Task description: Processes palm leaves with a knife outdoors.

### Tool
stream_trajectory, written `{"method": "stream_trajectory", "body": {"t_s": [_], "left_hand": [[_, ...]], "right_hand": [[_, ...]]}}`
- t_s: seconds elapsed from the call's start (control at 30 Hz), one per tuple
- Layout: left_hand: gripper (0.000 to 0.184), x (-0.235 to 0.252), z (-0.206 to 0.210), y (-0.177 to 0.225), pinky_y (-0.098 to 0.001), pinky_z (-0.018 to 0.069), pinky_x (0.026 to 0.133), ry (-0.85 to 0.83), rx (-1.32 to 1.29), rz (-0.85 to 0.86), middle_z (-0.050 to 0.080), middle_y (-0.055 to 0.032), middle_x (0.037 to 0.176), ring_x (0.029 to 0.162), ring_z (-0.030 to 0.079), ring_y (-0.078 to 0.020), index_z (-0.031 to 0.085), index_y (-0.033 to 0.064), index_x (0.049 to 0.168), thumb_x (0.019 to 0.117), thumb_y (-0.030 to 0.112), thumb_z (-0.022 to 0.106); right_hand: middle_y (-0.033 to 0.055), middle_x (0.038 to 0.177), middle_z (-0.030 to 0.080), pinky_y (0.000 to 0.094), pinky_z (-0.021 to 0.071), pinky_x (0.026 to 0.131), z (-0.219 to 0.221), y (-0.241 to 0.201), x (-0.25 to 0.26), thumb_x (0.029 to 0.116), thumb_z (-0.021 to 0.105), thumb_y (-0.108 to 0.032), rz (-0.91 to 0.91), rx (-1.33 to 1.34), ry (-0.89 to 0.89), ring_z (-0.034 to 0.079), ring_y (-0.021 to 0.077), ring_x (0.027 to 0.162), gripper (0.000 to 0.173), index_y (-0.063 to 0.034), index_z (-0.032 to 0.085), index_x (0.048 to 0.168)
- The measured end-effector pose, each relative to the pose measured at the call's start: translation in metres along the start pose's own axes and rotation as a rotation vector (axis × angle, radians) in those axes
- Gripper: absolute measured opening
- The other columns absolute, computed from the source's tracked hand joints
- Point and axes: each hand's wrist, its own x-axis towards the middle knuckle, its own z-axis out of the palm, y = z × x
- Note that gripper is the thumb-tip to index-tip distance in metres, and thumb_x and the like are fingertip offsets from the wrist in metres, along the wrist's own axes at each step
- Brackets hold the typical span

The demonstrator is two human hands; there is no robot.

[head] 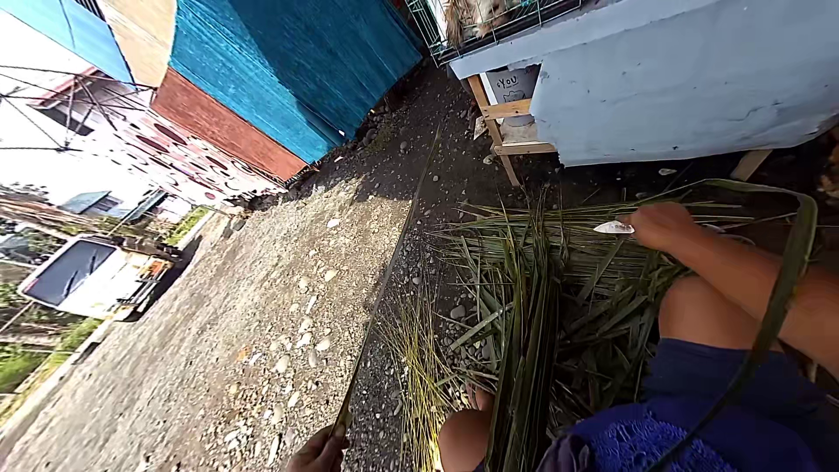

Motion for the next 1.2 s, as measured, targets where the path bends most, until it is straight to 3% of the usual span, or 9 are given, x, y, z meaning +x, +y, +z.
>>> {"method": "stream_trajectory", "body": {"t_s": [0.2,0.33,0.4,0.47,0.57,0.77,0.83,0.97,1.2], "left_hand": [[0.018,0.026,0.084,0.035,-0.0189,0.0429,0.047,-0.05,-0.115,0.106,0.065,-0.0022,0.071,0.048,0.05,-0.004,0.068,-0.0021,0.101,0.1055,0.009,0.055],[0.015,0.022,0.095,0.03,-0.0188,0.0429,0.047,-0.104,-0.122,0.133,0.065,-0.0019,0.07,0.049,0.05,-0.0038,0.068,-0.0019,0.1,0.104,0.007,0.057],[0.015,0.02,0.091,0.021,-0.0196,0.0436,0.048,-0.108,-0.087,0.105,0.066,-0.0019,0.071,0.05,0.051,-0.004,0.069,-0.0018,0.101,0.1036,0.008,0.058],[0.016,0.018,0.091,0.01,-0.0204,0.0441,0.048,-0.104,-0.086,0.068,0.066,-0.0027,0.073,0.05,0.052,-0.0047,0.069,-0.0018,0.102,0.1041,0.009,0.058],[0.018,0.012,0.1,0.006,-0.0202,0.0428,0.048,-0.112,-0.116,0.011,0.065,-0.0026,0.072,0.049,0.05,-0.0045,0.068,-0.0021,0.101,0.1055,0.01,0.055],[0.019,-0.001,0.132,0.041,-0.0238,0.0537,0.054,-0.275,-0.253,-0.017,0.066,-0.0046,0.073,0.055,0.06,-0.0087,0.064,-0.0024,0.101,0.1073,0.011,0.052],[0.019,-0.006,0.143,0.053,-0.026,0.0565,0.057,-0.348,-0.277,0.016,0.067,-0.0048,0.073,0.057,0.063,-0.0103,0.065,-0.0021,0.099,0.1062,0.011,0.054],[0.017,-0.016,0.163,0.083,-0.0284,0.0582,0.056,-0.492,-0.294,0.075,0.067,-0.0056,0.072,0.057,0.065,-0.0123,0.065,-0.0003,0.096,0.1043,0.012,0.058],[0.009,-0.033,0.189,0.118,-0.0255,0.0566,0.062,-0.533,-0.23,0.225,0.069,-0.0012,0.073,0.062,0.064,-0.0064,0.071,0.0024,0.092,0.0979,0.006,0.066]], "right_hand": [[0.028,0.117,0.066,0.0656,0.0459,0.095,0.022,-0.11,-0.003,0.1025,0.05,-0.005,-0.4,-0.244,-0.179,0.061,0.048,0.113,0.025,0.0032,0.068,0.118],[0.0285,0.121,0.065,0.0655,0.0474,0.093,0.083,-0.139,-0.045,0.0987,0.059,-0.007,-0.486,-0.448,-0.547,0.061,0.0469,0.115,0.022,0.0084,0.067,0.113],[0.0262,0.117,0.067,0.066,0.0486,0.09,0.106,-0.139,-0.059,0.0893,0.073,-0.012,-0.536,-0.432,-0.638,0.063,0.0456,0.112,0.027,0.0045,0.07,0.11],[0.0254,0.117,0.068,0.0685,0.0486,0.09,0.115,-0.137,-0.063,0.0851,0.08,-0.017,-0.587,-0.307,-0.689,0.063,0.0461,0.112,0.035,-0.0011,0.072,0.115],[0.0253,0.127,0.066,0.0663,0.0436,0.102,0.102,-0.134,-0.072,0.0915,0.078,-0.021,-0.635,0.023,-0.738,0.06,0.0444,0.122,0.05,-0.0075,0.064,0.138],[0.0201,0.135,0.064,0.0593,0.0426,0.108,0.047,-0.126,-0.076,0.0946,0.075,-0.024,-0.431,0.504,-0.383,0.059,0.0378,0.127,0.057,-0.0099,0.056,0.147],[0.0185,0.138,0.062,0.0472,0.0439,0.111,0.034,-0.125,-0.083,0.0953,0.075,-0.019,-0.459,0.795,-0.326,0.059,0.0289,0.127,0.057,-0.0054,0.055,0.147],[0.0147,0.138,0.062,0.0279,0.0497,0.103,0.022,-0.137,-0.116,0.0947,0.072,-0.009,-0.66,1.132,-0.458,0.063,0.0129,0.119,0.055,-0.0019,0.054,0.146],[0.0174,0.136,0.062,0.0248,0.0512,0.094,0.031,-0.155,-0.137,0.0923,0.074,-0.007,-0.74,1.179,-0.551,0.065,0.0096,0.106,0.071,-0.0029,0.041,0.155]]}}
